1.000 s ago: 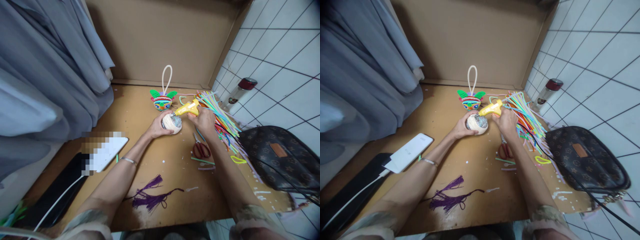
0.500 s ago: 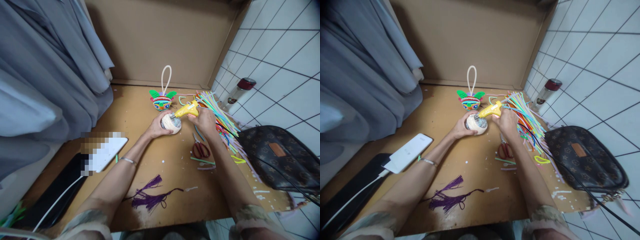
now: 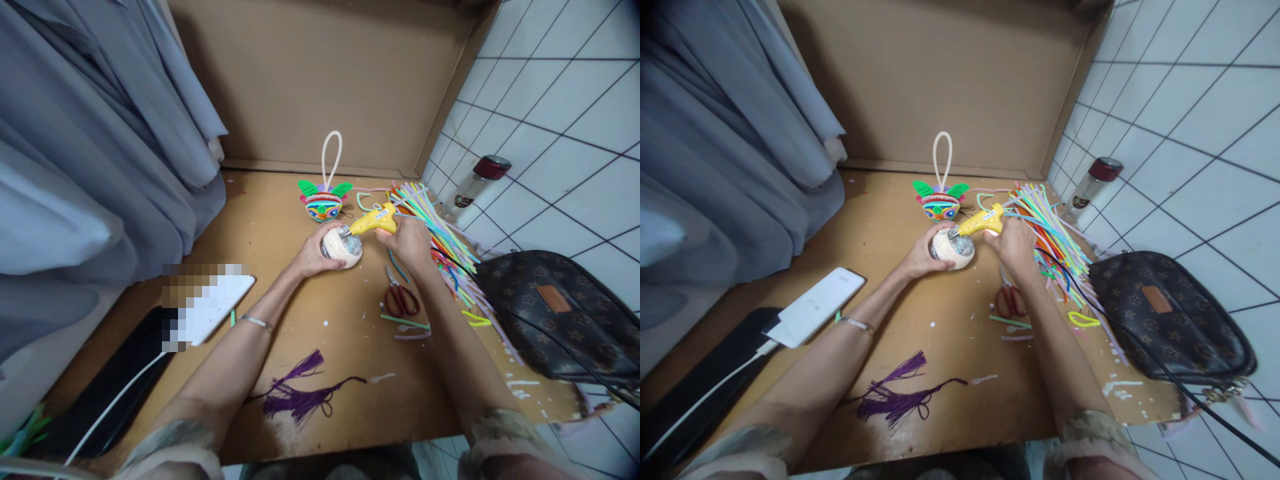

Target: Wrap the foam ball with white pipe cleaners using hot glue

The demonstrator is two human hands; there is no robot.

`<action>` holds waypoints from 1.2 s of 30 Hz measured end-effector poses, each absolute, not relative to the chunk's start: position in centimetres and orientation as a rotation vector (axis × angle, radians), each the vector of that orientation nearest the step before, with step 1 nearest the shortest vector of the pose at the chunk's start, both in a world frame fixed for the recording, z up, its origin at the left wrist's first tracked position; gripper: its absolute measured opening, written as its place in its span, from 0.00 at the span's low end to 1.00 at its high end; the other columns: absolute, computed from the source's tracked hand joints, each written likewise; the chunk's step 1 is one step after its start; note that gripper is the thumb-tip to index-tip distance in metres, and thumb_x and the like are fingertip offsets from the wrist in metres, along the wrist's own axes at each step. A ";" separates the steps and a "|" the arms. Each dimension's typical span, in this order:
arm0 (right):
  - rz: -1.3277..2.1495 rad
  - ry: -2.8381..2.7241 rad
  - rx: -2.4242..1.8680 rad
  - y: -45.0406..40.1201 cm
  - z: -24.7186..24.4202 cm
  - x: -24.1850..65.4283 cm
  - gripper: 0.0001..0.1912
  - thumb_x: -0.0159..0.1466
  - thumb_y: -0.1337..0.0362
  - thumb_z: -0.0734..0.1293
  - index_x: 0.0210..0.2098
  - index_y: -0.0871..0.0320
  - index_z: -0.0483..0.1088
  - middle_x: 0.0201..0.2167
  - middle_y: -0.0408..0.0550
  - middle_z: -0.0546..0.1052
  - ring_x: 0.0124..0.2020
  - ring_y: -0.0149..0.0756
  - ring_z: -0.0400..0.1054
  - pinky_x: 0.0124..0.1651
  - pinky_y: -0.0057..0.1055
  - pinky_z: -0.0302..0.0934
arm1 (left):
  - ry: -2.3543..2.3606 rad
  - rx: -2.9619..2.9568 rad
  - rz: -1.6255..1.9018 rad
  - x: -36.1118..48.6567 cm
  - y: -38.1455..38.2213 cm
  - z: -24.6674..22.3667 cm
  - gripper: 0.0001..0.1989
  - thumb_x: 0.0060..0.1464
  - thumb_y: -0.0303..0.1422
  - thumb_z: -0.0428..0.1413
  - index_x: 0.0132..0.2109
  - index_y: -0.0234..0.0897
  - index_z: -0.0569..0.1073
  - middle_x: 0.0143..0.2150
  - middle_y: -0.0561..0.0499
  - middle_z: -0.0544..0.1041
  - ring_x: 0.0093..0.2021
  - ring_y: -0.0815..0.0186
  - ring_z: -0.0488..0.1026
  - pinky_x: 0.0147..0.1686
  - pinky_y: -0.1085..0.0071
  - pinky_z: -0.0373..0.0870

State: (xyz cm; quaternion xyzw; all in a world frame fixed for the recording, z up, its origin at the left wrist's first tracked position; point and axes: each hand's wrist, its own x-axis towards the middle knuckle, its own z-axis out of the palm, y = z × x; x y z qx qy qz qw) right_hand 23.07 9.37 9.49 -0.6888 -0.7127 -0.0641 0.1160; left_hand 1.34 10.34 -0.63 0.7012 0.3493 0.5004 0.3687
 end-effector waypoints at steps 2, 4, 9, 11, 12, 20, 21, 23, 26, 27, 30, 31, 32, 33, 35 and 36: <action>-0.176 -2.071 -2.033 9.4 9.4 23.0 0.19 0.64 0.53 0.64 0.43 0.59 0.78 0.40 0.58 0.82 0.40 0.48 0.74 0.35 0.33 0.53 | 0.896 1.785 1.283 1.4 10.3 -0.6 0.44 0.34 0.37 0.70 0.61 0.33 0.69 0.66 0.37 0.69 0.66 0.47 0.68 0.69 0.51 0.61; -0.161 -2.052 -2.046 9.4 9.3 22.8 0.19 0.64 0.53 0.65 0.44 0.59 0.78 0.40 0.58 0.82 0.40 0.48 0.74 0.35 0.33 0.54 | 0.900 1.781 1.285 1.4 10.4 -0.6 0.44 0.34 0.37 0.70 0.61 0.34 0.68 0.66 0.37 0.69 0.66 0.47 0.68 0.69 0.52 0.61; -0.123 -2.024 -2.052 9.2 9.4 22.4 0.19 0.64 0.53 0.65 0.45 0.60 0.77 0.41 0.60 0.82 0.42 0.51 0.74 0.35 0.33 0.55 | 0.901 1.792 1.294 1.4 10.2 -0.5 0.43 0.34 0.36 0.70 0.60 0.36 0.69 0.65 0.39 0.70 0.65 0.47 0.69 0.68 0.51 0.61; -0.112 -2.019 -2.054 9.1 9.4 22.3 0.19 0.64 0.53 0.65 0.46 0.61 0.77 0.42 0.60 0.82 0.43 0.51 0.74 0.36 0.33 0.55 | 0.905 1.792 1.288 1.4 10.2 -0.4 0.43 0.35 0.36 0.70 0.60 0.36 0.69 0.65 0.39 0.70 0.65 0.47 0.69 0.68 0.51 0.62; -0.109 -2.017 -2.054 9.1 9.4 22.2 0.20 0.64 0.53 0.65 0.46 0.61 0.77 0.42 0.61 0.82 0.43 0.51 0.74 0.36 0.33 0.56 | 0.907 1.792 1.287 1.4 10.1 -0.3 0.43 0.35 0.37 0.70 0.60 0.36 0.69 0.65 0.39 0.70 0.65 0.47 0.69 0.68 0.51 0.62; -0.142 -1.997 -2.055 9.3 9.2 22.3 0.21 0.65 0.52 0.64 0.47 0.62 0.77 0.42 0.62 0.82 0.41 0.50 0.74 0.35 0.33 0.55 | 0.910 1.815 1.287 1.4 10.3 -0.4 0.43 0.34 0.37 0.70 0.60 0.36 0.69 0.65 0.39 0.70 0.66 0.46 0.68 0.69 0.50 0.60; -0.139 -1.999 -2.058 9.4 9.2 22.3 0.21 0.65 0.52 0.64 0.47 0.62 0.77 0.42 0.62 0.82 0.41 0.50 0.74 0.35 0.33 0.55 | 0.912 1.815 1.284 1.4 10.3 -0.4 0.43 0.34 0.37 0.70 0.60 0.36 0.69 0.65 0.39 0.70 0.66 0.46 0.68 0.69 0.50 0.60; -0.134 -2.004 -2.059 9.4 9.2 22.4 0.21 0.65 0.52 0.64 0.47 0.62 0.77 0.42 0.62 0.82 0.42 0.51 0.74 0.35 0.34 0.54 | 0.914 1.809 1.281 1.4 10.3 -0.4 0.43 0.34 0.37 0.70 0.60 0.35 0.69 0.65 0.39 0.70 0.66 0.46 0.68 0.69 0.51 0.60; -0.135 -2.004 -2.054 9.4 9.3 22.4 0.20 0.64 0.53 0.64 0.46 0.61 0.77 0.41 0.61 0.82 0.42 0.50 0.74 0.35 0.33 0.54 | 0.915 1.807 1.280 1.4 10.3 -0.5 0.44 0.34 0.37 0.70 0.61 0.35 0.69 0.65 0.39 0.70 0.66 0.47 0.68 0.69 0.51 0.61; -0.135 -2.004 -2.050 9.3 9.3 22.4 0.20 0.64 0.53 0.64 0.45 0.61 0.77 0.40 0.60 0.82 0.41 0.50 0.74 0.35 0.33 0.54 | 0.913 1.808 1.282 1.4 10.3 -0.5 0.44 0.34 0.37 0.70 0.61 0.35 0.69 0.65 0.39 0.70 0.66 0.47 0.68 0.69 0.51 0.61; -0.145 -2.015 -2.027 9.2 9.3 22.6 0.19 0.63 0.53 0.64 0.43 0.60 0.77 0.39 0.59 0.82 0.40 0.49 0.73 0.35 0.33 0.54 | 0.912 1.819 1.285 1.4 10.3 -0.5 0.43 0.34 0.37 0.70 0.61 0.35 0.69 0.65 0.39 0.70 0.65 0.47 0.68 0.68 0.51 0.61; -0.152 -2.022 -2.020 9.2 9.3 22.6 0.18 0.63 0.53 0.64 0.43 0.59 0.77 0.39 0.59 0.82 0.40 0.49 0.73 0.35 0.33 0.54 | 0.913 1.821 1.283 1.4 10.3 -0.5 0.43 0.34 0.37 0.70 0.61 0.35 0.69 0.65 0.39 0.70 0.65 0.46 0.68 0.68 0.51 0.61; -0.158 -2.029 -2.014 9.2 9.3 22.7 0.18 0.63 0.53 0.64 0.43 0.59 0.77 0.39 0.59 0.82 0.40 0.49 0.73 0.35 0.33 0.54 | 0.915 1.822 1.280 1.4 10.3 -0.5 0.43 0.34 0.37 0.70 0.60 0.35 0.69 0.65 0.39 0.70 0.65 0.46 0.68 0.68 0.51 0.61; -0.164 -2.034 -2.010 9.2 9.2 22.7 0.19 0.63 0.53 0.64 0.43 0.59 0.78 0.39 0.59 0.82 0.39 0.49 0.73 0.35 0.33 0.54 | 0.917 1.820 1.277 1.4 10.3 -0.5 0.43 0.34 0.37 0.70 0.60 0.36 0.69 0.66 0.39 0.70 0.66 0.46 0.68 0.68 0.50 0.61; -0.175 -2.039 -2.010 9.3 9.2 22.8 0.19 0.63 0.52 0.64 0.43 0.59 0.78 0.38 0.58 0.82 0.39 0.48 0.73 0.35 0.33 0.55 | 0.916 1.808 1.275 1.4 10.3 -0.5 0.44 0.34 0.37 0.71 0.61 0.36 0.69 0.66 0.38 0.69 0.66 0.46 0.68 0.68 0.50 0.60; -0.177 -2.043 -2.012 9.3 9.3 22.9 0.19 0.63 0.52 0.64 0.43 0.59 0.78 0.38 0.58 0.82 0.39 0.48 0.73 0.35 0.33 0.54 | 0.915 1.804 1.274 1.4 10.2 -0.4 0.44 0.34 0.37 0.71 0.61 0.35 0.69 0.66 0.38 0.69 0.66 0.46 0.68 0.69 0.50 0.60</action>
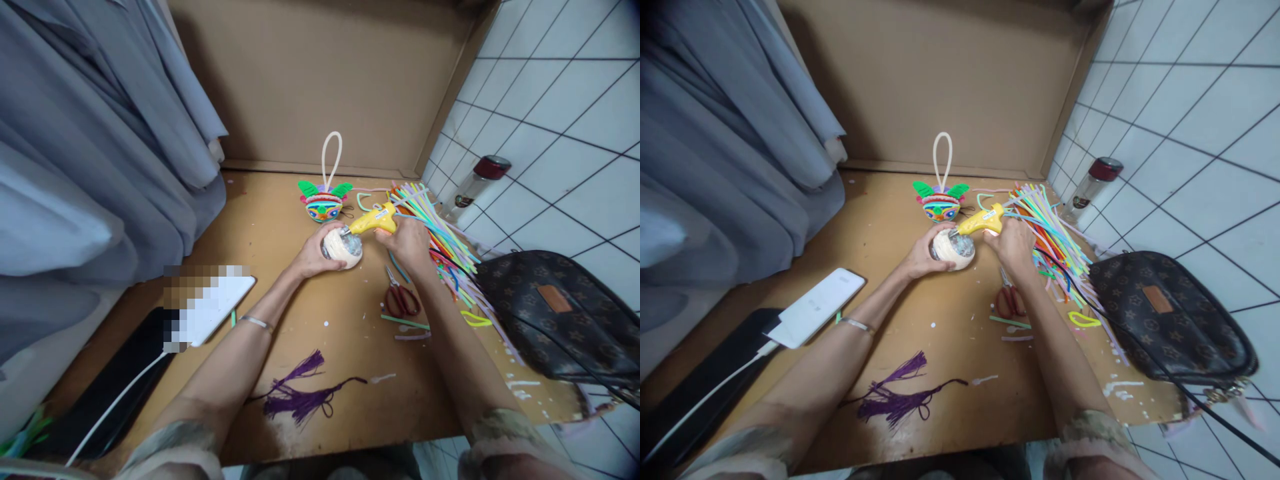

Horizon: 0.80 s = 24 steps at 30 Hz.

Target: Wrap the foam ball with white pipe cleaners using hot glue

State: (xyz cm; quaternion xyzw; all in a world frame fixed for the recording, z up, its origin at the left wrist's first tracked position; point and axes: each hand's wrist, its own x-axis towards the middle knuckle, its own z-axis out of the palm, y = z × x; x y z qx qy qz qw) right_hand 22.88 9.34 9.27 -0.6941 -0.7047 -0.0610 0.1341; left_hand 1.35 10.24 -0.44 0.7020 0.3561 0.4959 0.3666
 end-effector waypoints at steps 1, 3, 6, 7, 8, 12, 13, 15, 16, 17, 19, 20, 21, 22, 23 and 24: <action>-0.176 -2.046 -2.017 9.4 9.3 22.9 0.18 0.63 0.52 0.64 0.42 0.59 0.78 0.38 0.57 0.82 0.38 0.47 0.73 0.35 0.33 0.54 | 0.914 1.802 1.274 1.3 10.2 -0.4 0.44 0.34 0.38 0.71 0.61 0.35 0.69 0.66 0.38 0.69 0.66 0.46 0.68 0.69 0.51 0.60; -0.162 -2.061 -2.028 9.5 9.4 23.0 0.18 0.63 0.53 0.64 0.42 0.59 0.78 0.37 0.57 0.82 0.37 0.46 0.72 0.34 0.33 0.54 | 0.915 1.802 1.275 1.3 10.2 -0.4 0.43 0.34 0.38 0.71 0.60 0.35 0.69 0.66 0.38 0.69 0.66 0.46 0.68 0.68 0.51 0.60; -0.142 -2.085 -2.027 9.6 9.6 23.1 0.18 0.63 0.54 0.65 0.42 0.59 0.78 0.37 0.57 0.82 0.37 0.46 0.73 0.34 0.33 0.53 | 0.916 1.799 1.273 1.4 10.2 -0.4 0.43 0.34 0.38 0.71 0.60 0.36 0.69 0.65 0.39 0.70 0.65 0.46 0.69 0.68 0.51 0.61; -0.142 -2.089 -2.025 9.6 9.6 23.1 0.18 0.63 0.54 0.65 0.42 0.59 0.78 0.38 0.57 0.82 0.37 0.46 0.73 0.34 0.33 0.54 | 0.914 1.795 1.274 1.4 10.2 -0.4 0.43 0.34 0.38 0.71 0.60 0.36 0.69 0.65 0.39 0.70 0.65 0.46 0.68 0.68 0.51 0.61; -0.142 -2.091 -2.024 9.6 9.7 23.2 0.18 0.63 0.54 0.65 0.43 0.59 0.78 0.38 0.57 0.82 0.37 0.46 0.73 0.34 0.33 0.54 | 0.912 1.793 1.275 1.4 10.2 -0.4 0.43 0.34 0.37 0.71 0.60 0.36 0.69 0.65 0.39 0.70 0.66 0.46 0.68 0.68 0.50 0.61; -0.127 -2.092 -2.028 9.5 9.6 23.1 0.18 0.63 0.54 0.65 0.43 0.60 0.78 0.39 0.58 0.82 0.39 0.47 0.74 0.35 0.33 0.55 | 0.908 1.791 1.282 1.4 10.3 -0.5 0.43 0.34 0.37 0.70 0.60 0.35 0.69 0.66 0.38 0.69 0.66 0.46 0.68 0.68 0.50 0.61; -0.123 -2.085 -2.030 9.5 9.6 23.1 0.18 0.63 0.54 0.65 0.43 0.60 0.78 0.39 0.58 0.82 0.39 0.47 0.74 0.35 0.33 0.55 | 0.909 1.793 1.284 1.4 10.3 -0.6 0.43 0.34 0.37 0.71 0.60 0.35 0.69 0.65 0.38 0.69 0.66 0.45 0.68 0.68 0.49 0.61; -0.117 -2.064 -2.034 9.4 9.6 22.9 0.18 0.63 0.54 0.65 0.43 0.60 0.78 0.39 0.58 0.82 0.40 0.48 0.74 0.36 0.33 0.55 | 0.908 1.799 1.288 1.4 10.3 -0.6 0.44 0.34 0.37 0.71 0.60 0.34 0.69 0.65 0.37 0.70 0.65 0.45 0.68 0.68 0.49 0.61; -0.114 -2.050 -2.039 9.4 9.5 22.8 0.18 0.63 0.54 0.65 0.44 0.60 0.78 0.40 0.58 0.82 0.40 0.48 0.74 0.36 0.33 0.56 | 0.908 1.801 1.288 1.4 10.3 -0.6 0.44 0.34 0.37 0.71 0.60 0.34 0.69 0.65 0.38 0.70 0.65 0.45 0.68 0.68 0.49 0.61; -0.113 -2.035 -2.045 9.3 9.5 22.7 0.18 0.63 0.53 0.65 0.44 0.60 0.77 0.40 0.59 0.82 0.41 0.49 0.74 0.36 0.33 0.56 | 0.906 1.802 1.289 1.4 10.3 -0.6 0.44 0.34 0.37 0.71 0.61 0.34 0.69 0.65 0.38 0.70 0.65 0.45 0.68 0.68 0.49 0.61; -0.113 -2.013 -2.050 9.3 9.3 22.6 0.19 0.63 0.53 0.65 0.44 0.60 0.77 0.41 0.59 0.82 0.41 0.49 0.74 0.36 0.33 0.55 | 0.901 1.800 1.283 1.4 10.4 -0.6 0.44 0.34 0.37 0.70 0.61 0.35 0.69 0.66 0.38 0.69 0.66 0.46 0.68 0.68 0.50 0.61; -0.115 -2.006 -2.049 9.3 9.2 22.5 0.19 0.63 0.53 0.65 0.45 0.60 0.77 0.41 0.59 0.82 0.41 0.49 0.74 0.35 0.33 0.55 | 0.902 1.798 1.281 1.4 10.4 -0.6 0.44 0.34 0.37 0.70 0.61 0.36 0.69 0.66 0.39 0.69 0.66 0.46 0.68 0.68 0.50 0.60; -0.121 -1.998 -2.049 9.4 9.2 22.5 0.19 0.63 0.53 0.65 0.45 0.60 0.77 0.41 0.60 0.82 0.41 0.49 0.74 0.35 0.33 0.55 | 0.903 1.795 1.282 1.4 10.4 -0.6 0.44 0.34 0.37 0.71 0.61 0.36 0.69 0.66 0.39 0.69 0.66 0.46 0.68 0.69 0.50 0.60; -0.125 -1.994 -2.047 9.4 9.1 22.4 0.20 0.63 0.53 0.64 0.45 0.60 0.77 0.41 0.60 0.82 0.41 0.49 0.74 0.35 0.33 0.55 | 0.903 1.793 1.283 1.4 10.4 -0.7 0.44 0.34 0.37 0.71 0.61 0.37 0.69 0.66 0.40 0.69 0.66 0.46 0.68 0.69 0.50 0.60; -0.128 -1.992 -2.045 9.4 9.0 22.4 0.20 0.64 0.53 0.64 0.45 0.61 0.77 0.41 0.60 0.82 0.40 0.49 0.74 0.35 0.33 0.55 | 0.902 1.790 1.285 1.4 10.4 -0.7 0.44 0.34 0.37 0.71 0.61 0.37 0.69 0.66 0.40 0.69 0.66 0.46 0.68 0.69 0.50 0.60; -0.129 -1.993 -2.042 9.5 8.9 22.5 0.20 0.64 0.53 0.64 0.45 0.61 0.77 0.41 0.60 0.82 0.40 0.49 0.74 0.34 0.33 0.55 | 0.900 1.787 1.288 1.4 10.4 -0.7 0.44 0.34 0.37 0.71 0.61 0.37 0.69 0.66 0.39 0.70 0.66 0.46 0.68 0.69 0.50 0.60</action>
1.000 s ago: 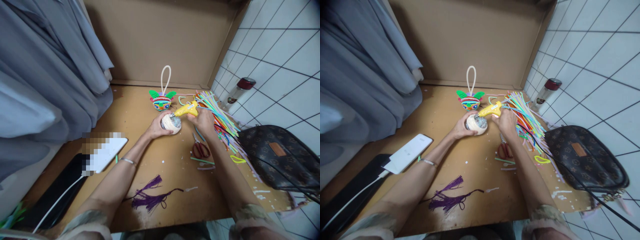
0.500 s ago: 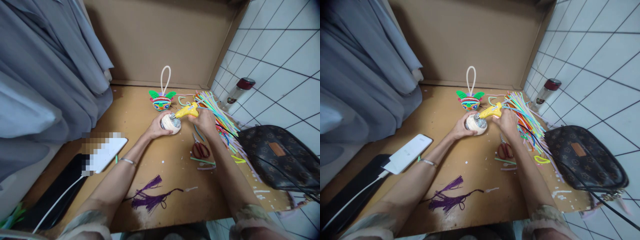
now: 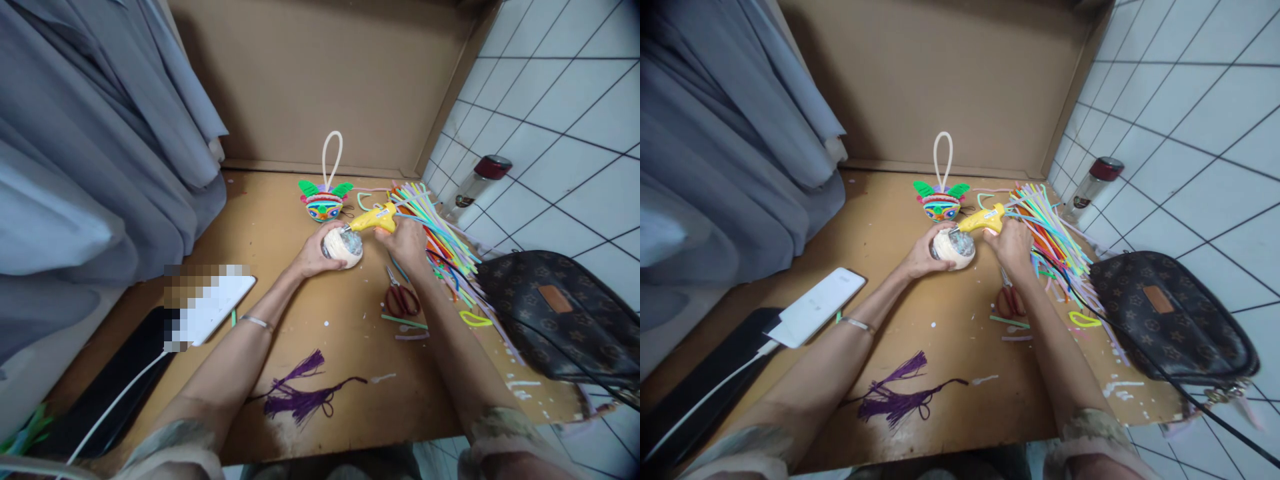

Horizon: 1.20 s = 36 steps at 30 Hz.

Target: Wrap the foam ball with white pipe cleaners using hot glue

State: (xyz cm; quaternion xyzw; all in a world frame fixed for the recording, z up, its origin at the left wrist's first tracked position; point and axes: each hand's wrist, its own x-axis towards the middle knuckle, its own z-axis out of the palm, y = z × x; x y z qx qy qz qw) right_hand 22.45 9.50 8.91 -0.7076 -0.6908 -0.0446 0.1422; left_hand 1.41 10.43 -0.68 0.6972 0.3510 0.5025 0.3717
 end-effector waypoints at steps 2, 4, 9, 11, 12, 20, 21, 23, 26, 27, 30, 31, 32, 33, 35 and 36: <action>-0.126 -2.002 -2.035 9.6 8.8 22.5 0.20 0.64 0.53 0.64 0.45 0.61 0.77 0.41 0.60 0.82 0.39 0.48 0.74 0.34 0.33 0.55 | 0.890 1.785 1.295 1.5 10.4 -0.6 0.44 0.34 0.38 0.71 0.61 0.36 0.69 0.65 0.39 0.70 0.66 0.46 0.68 0.69 0.50 0.60; -0.116 -2.024 -2.023 9.8 8.7 22.7 0.21 0.64 0.53 0.64 0.45 0.61 0.78 0.40 0.60 0.82 0.39 0.48 0.74 0.34 0.33 0.54 | 0.887 1.789 1.294 1.5 10.4 -0.6 0.44 0.34 0.38 0.71 0.60 0.35 0.69 0.65 0.38 0.70 0.66 0.46 0.68 0.68 0.50 0.61; -0.061 -2.075 -1.998 10.3 8.6 23.3 0.20 0.63 0.51 0.65 0.43 0.60 0.78 0.38 0.56 0.83 0.37 0.46 0.74 0.34 0.32 0.55 | 0.914 1.751 1.277 1.1 10.5 -0.9 0.47 0.34 0.41 0.71 0.62 0.33 0.67 0.65 0.36 0.70 0.64 0.46 0.70 0.65 0.51 0.66; -0.055 -2.047 -2.034 10.4 8.6 23.6 0.22 0.64 0.50 0.64 0.45 0.61 0.78 0.40 0.58 0.83 0.39 0.47 0.75 0.35 0.33 0.57 | 0.912 1.709 1.271 0.8 10.8 -1.2 0.49 0.34 0.44 0.71 0.63 0.33 0.66 0.63 0.36 0.72 0.61 0.47 0.73 0.63 0.52 0.69; -0.061 -2.022 -2.069 10.5 8.7 23.7 0.23 0.64 0.50 0.63 0.46 0.62 0.78 0.41 0.60 0.83 0.40 0.48 0.75 0.36 0.33 0.58 | 0.912 1.689 1.276 0.6 11.0 -1.4 0.49 0.34 0.46 0.71 0.63 0.33 0.66 0.62 0.37 0.73 0.60 0.47 0.74 0.62 0.52 0.70; -0.052 -2.087 -2.290 10.6 7.9 23.7 0.26 0.63 0.52 0.67 0.53 0.64 0.76 0.50 0.65 0.80 0.50 0.53 0.76 0.45 0.37 0.67 | 0.957 1.452 1.395 0.0 11.5 -1.7 0.47 0.31 0.47 0.71 0.59 0.35 0.68 0.54 0.43 0.78 0.55 0.50 0.75 0.58 0.56 0.71; -0.025 -2.110 -2.312 10.7 7.8 23.7 0.27 0.62 0.51 0.69 0.53 0.64 0.76 0.50 0.65 0.80 0.51 0.52 0.76 0.46 0.37 0.67 | 0.954 1.428 1.401 0.0 11.4 -1.6 0.46 0.30 0.46 0.71 0.59 0.36 0.69 0.53 0.43 0.78 0.55 0.50 0.75 0.58 0.58 0.71; 0.018 -2.129 -2.372 11.0 7.6 23.7 0.28 0.61 0.50 0.70 0.54 0.63 0.76 0.52 0.65 0.80 0.52 0.52 0.76 0.48 0.37 0.68 | 0.950 1.393 1.411 0.1 11.2 -1.4 0.45 0.29 0.44 0.72 0.57 0.36 0.70 0.52 0.45 0.78 0.54 0.52 0.75 0.57 0.60 0.71; 0.049 -2.171 -2.446 11.4 7.4 24.0 0.29 0.62 0.49 0.71 0.55 0.63 0.76 0.53 0.67 0.79 0.54 0.53 0.76 0.50 0.38 0.69 | 0.955 1.384 1.404 0.2 11.1 -1.2 0.45 0.27 0.42 0.72 0.56 0.36 0.71 0.51 0.46 0.78 0.52 0.53 0.75 0.55 0.61 0.72; 0.065 -2.202 -2.467 11.4 7.4 24.1 0.30 0.62 0.49 0.70 0.56 0.64 0.76 0.54 0.67 0.78 0.54 0.54 0.75 0.50 0.39 0.69 | 0.957 1.392 1.399 0.2 11.1 -1.2 0.45 0.27 0.42 0.72 0.56 0.36 0.71 0.50 0.46 0.78 0.51 0.53 0.75 0.54 0.61 0.72; 0.066 -2.297 -2.503 11.4 7.8 24.3 0.32 0.62 0.47 0.71 0.56 0.64 0.75 0.54 0.67 0.78 0.56 0.54 0.74 0.52 0.41 0.68 | 0.957 1.438 1.388 0.2 11.1 -1.2 0.45 0.29 0.43 0.71 0.57 0.35 0.71 0.51 0.44 0.78 0.51 0.53 0.75 0.54 0.60 0.72; 0.044 -2.318 -2.503 11.2 8.1 24.3 0.32 0.61 0.46 0.72 0.56 0.64 0.75 0.54 0.67 0.78 0.56 0.53 0.74 0.52 0.41 0.68 | 0.955 1.457 1.383 0.2 11.1 -1.3 0.45 0.29 0.44 0.71 0.57 0.35 0.70 0.52 0.44 0.78 0.52 0.52 0.75 0.54 0.60 0.72; 0.011 -2.323 -2.498 11.0 8.5 24.3 0.31 0.61 0.46 0.72 0.55 0.63 0.76 0.53 0.67 0.79 0.55 0.53 0.74 0.51 0.41 0.67 | 0.952 1.475 1.374 0.3 11.1 -1.2 0.45 0.30 0.44 0.71 0.57 0.34 0.70 0.52 0.43 0.77 0.53 0.52 0.75 0.55 0.60 0.72; -0.024 -2.325 -2.471 10.7 9.0 24.3 0.30 0.61 0.46 0.72 0.53 0.63 0.77 0.52 0.66 0.80 0.55 0.54 0.75 0.51 0.41 0.67 | 0.947 1.492 1.362 0.4 11.0 -1.2 0.45 0.30 0.44 0.71 0.57 0.34 0.70 0.53 0.42 0.77 0.53 0.51 0.75 0.55 0.59 0.72; -0.081 -2.286 -2.364 9.9 10.1 24.1 0.26 0.64 0.47 0.69 0.51 0.61 0.78 0.48 0.64 0.81 0.52 0.53 0.75 0.48 0.40 0.67 | 0.934 1.535 1.324 0.6 10.8 -1.1 0.45 0.31 0.43 0.71 0.58 0.33 0.69 0.54 0.42 0.77 0.53 0.51 0.75 0.56 0.58 0.72; -0.103 -2.300 -2.218 9.4 10.5 23.9 0.24 0.67 0.48 0.67 0.51 0.61 0.77 0.46 0.63 0.81 0.50 0.52 0.76 0.47 0.39 0.66 | 0.928 1.563 1.307 0.8 10.7 -1.0 0.45 0.31 0.43 0.71 0.59 0.33 0.69 0.54 0.42 0.77 0.54 0.51 0.75 0.56 0.57 0.72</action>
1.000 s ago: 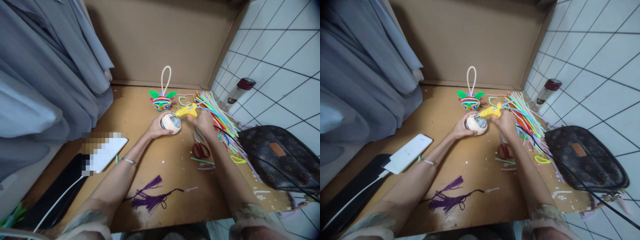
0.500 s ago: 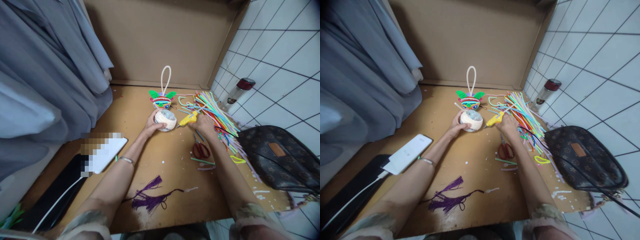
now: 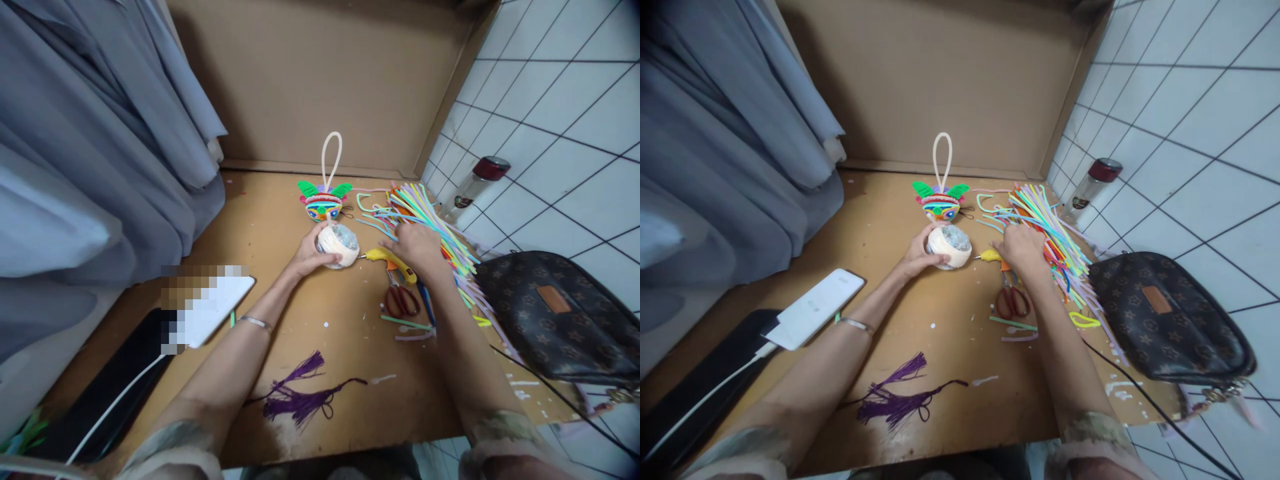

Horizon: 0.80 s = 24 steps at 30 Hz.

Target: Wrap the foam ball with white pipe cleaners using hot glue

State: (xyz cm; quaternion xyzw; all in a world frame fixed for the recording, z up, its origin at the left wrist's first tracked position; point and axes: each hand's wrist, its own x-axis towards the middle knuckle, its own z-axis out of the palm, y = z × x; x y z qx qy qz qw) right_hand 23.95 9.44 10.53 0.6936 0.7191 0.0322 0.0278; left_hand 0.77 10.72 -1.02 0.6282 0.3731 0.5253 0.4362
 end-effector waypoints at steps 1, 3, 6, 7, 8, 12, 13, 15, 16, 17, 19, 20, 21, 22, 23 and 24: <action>0.123 2.395 2.128 8.9 10.9 23.7 0.23 0.68 0.50 0.65 0.52 0.61 0.76 0.45 0.61 0.82 0.48 0.50 0.76 0.47 0.38 0.66 | 0.925 1.595 1.294 0.9 10.6 -0.9 0.45 0.32 0.43 0.71 0.59 0.34 0.69 0.56 0.42 0.76 0.54 0.51 0.75 0.57 0.57 0.72; 0.117 2.793 2.029 7.9 11.2 23.0 0.23 0.69 0.54 0.65 0.58 0.60 0.72 0.43 0.56 0.82 0.44 0.46 0.76 0.46 0.36 0.65 | 0.919 1.666 1.282 1.2 10.4 -0.8 0.45 0.34 0.42 0.71 0.60 0.34 0.68 0.59 0.41 0.75 0.57 0.50 0.74 0.59 0.55 0.71; 0.091 3.285 1.709 6.7 10.8 21.6 0.26 0.69 0.56 0.65 0.63 0.58 0.68 0.45 0.53 0.80 0.43 0.42 0.74 0.46 0.34 0.64 | 0.921 1.782 1.290 1.6 10.1 -0.6 0.43 0.36 0.40 0.70 0.60 0.35 0.68 0.62 0.40 0.72 0.60 0.49 0.72 0.61 0.53 0.69; 0.086 3.369 1.619 6.5 10.6 21.2 0.25 0.69 0.56 0.65 0.64 0.57 0.68 0.47 0.53 0.80 0.43 0.41 0.73 0.46 0.34 0.64 | 0.923 1.826 1.296 1.7 10.1 -0.6 0.42 0.37 0.39 0.69 0.60 0.35 0.68 0.62 0.40 0.72 0.61 0.49 0.71 0.62 0.52 0.68; 0.084 3.418 1.554 6.4 10.4 20.9 0.24 0.70 0.57 0.64 0.63 0.57 0.69 0.47 0.53 0.79 0.44 0.41 0.73 0.46 0.33 0.64 | 0.927 1.867 1.301 1.8 10.1 -0.6 0.41 0.37 0.38 0.69 0.60 0.36 0.68 0.62 0.40 0.71 0.61 0.49 0.71 0.63 0.52 0.67; 0.060 3.461 1.465 6.6 9.7 20.3 0.16 0.72 0.61 0.61 0.51 0.55 0.78 0.41 0.52 0.79 0.42 0.39 0.72 0.44 0.32 0.63 | 0.920 1.937 1.305 2.0 10.1 -0.5 0.40 0.37 0.37 0.68 0.59 0.36 0.69 0.61 0.41 0.72 0.62 0.48 0.71 0.64 0.50 0.66; 0.045 3.473 1.453 6.8 9.6 20.4 0.16 0.72 0.62 0.60 0.48 0.56 0.79 0.39 0.51 0.79 0.41 0.39 0.71 0.43 0.32 0.63 | 0.915 1.935 1.306 1.9 10.1 -0.5 0.40 0.37 0.37 0.68 0.59 0.35 0.69 0.61 0.41 0.72 0.61 0.48 0.71 0.64 0.50 0.66; 0.014 3.490 1.450 7.3 9.4 20.6 0.16 0.72 0.64 0.60 0.45 0.57 0.80 0.37 0.51 0.79 0.39 0.38 0.71 0.43 0.31 0.62 | 0.907 1.921 1.310 1.9 10.2 -0.5 0.40 0.36 0.38 0.69 0.59 0.35 0.68 0.60 0.40 0.72 0.61 0.48 0.71 0.64 0.49 0.65; 0.002 3.488 1.464 7.5 9.4 20.8 0.15 0.71 0.65 0.61 0.44 0.58 0.80 0.36 0.51 0.79 0.38 0.38 0.71 0.42 0.31 0.62 | 0.904 1.913 1.310 1.8 10.2 -0.5 0.40 0.36 0.38 0.69 0.59 0.34 0.68 0.60 0.39 0.72 0.62 0.48 0.71 0.65 0.49 0.65; -0.007 3.475 1.487 7.7 9.3 20.9 0.15 0.71 0.65 0.61 0.43 0.58 0.81 0.36 0.51 0.80 0.38 0.38 0.72 0.43 0.32 0.62 | 0.902 1.905 1.308 1.8 10.2 -0.5 0.40 0.36 0.38 0.69 0.59 0.34 0.68 0.61 0.39 0.72 0.62 0.47 0.71 0.65 0.49 0.65; -0.021 3.423 1.544 7.9 9.3 21.2 0.14 0.70 0.67 0.62 0.41 0.59 0.81 0.35 0.52 0.80 0.38 0.38 0.72 0.44 0.32 0.62 | 0.898 1.896 1.302 1.7 10.2 -0.6 0.40 0.37 0.38 0.69 0.59 0.35 0.68 0.61 0.39 0.71 0.62 0.48 0.71 0.65 0.50 0.65; -0.028 3.390 1.572 8.0 9.4 21.2 0.14 0.69 0.67 0.62 0.41 0.59 0.81 0.35 0.52 0.81 0.38 0.39 0.72 0.44 0.32 0.62 | 0.898 1.896 1.299 1.7 10.2 -0.6 0.40 0.37 0.38 0.69 0.59 0.35 0.68 0.62 0.39 0.71 0.62 0.48 0.71 0.65 0.50 0.65; -0.033 3.352 1.599 8.0 9.5 21.3 0.14 0.69 0.68 0.62 0.40 0.59 0.82 0.35 0.53 0.81 0.38 0.39 0.73 0.44 0.32 0.62 | 0.901 1.899 1.297 1.7 10.2 -0.6 0.40 0.37 0.38 0.69 0.59 0.35 0.68 0.62 0.39 0.71 0.62 0.48 0.71 0.65 0.51 0.65; -0.034 3.310 1.627 7.9 9.6 21.3 0.14 0.69 0.67 0.63 0.41 0.59 0.82 0.36 0.53 0.82 0.38 0.39 0.73 0.44 0.32 0.62 | 0.904 1.904 1.295 1.7 10.2 -0.6 0.41 0.37 0.38 0.69 0.59 0.35 0.68 0.62 0.39 0.71 0.62 0.48 0.71 0.65 0.51 0.65; -0.030 3.268 1.649 7.8 9.7 21.2 0.14 0.69 0.67 0.63 0.41 0.59 0.82 0.36 0.53 0.82 0.39 0.40 0.73 0.43 0.32 0.62 | 0.907 1.908 1.294 1.7 10.2 -0.6 0.41 0.37 0.38 0.69 0.59 0.35 0.68 0.62 0.39 0.71 0.63 0.48 0.71 0.65 0.51 0.65; -0.024 3.228 1.669 7.7 9.9 21.2 0.14 0.69 0.66 0.62 0.42 0.59 0.82 0.37 0.53 0.82 0.39 0.40 0.74 0.43 0.32 0.61 | 0.909 1.911 1.291 1.7 10.2 -0.6 0.41 0.37 0.38 0.69 0.60 0.35 0.68 0.62 0.39 0.71 0.63 0.48 0.70 0.65 0.51 0.65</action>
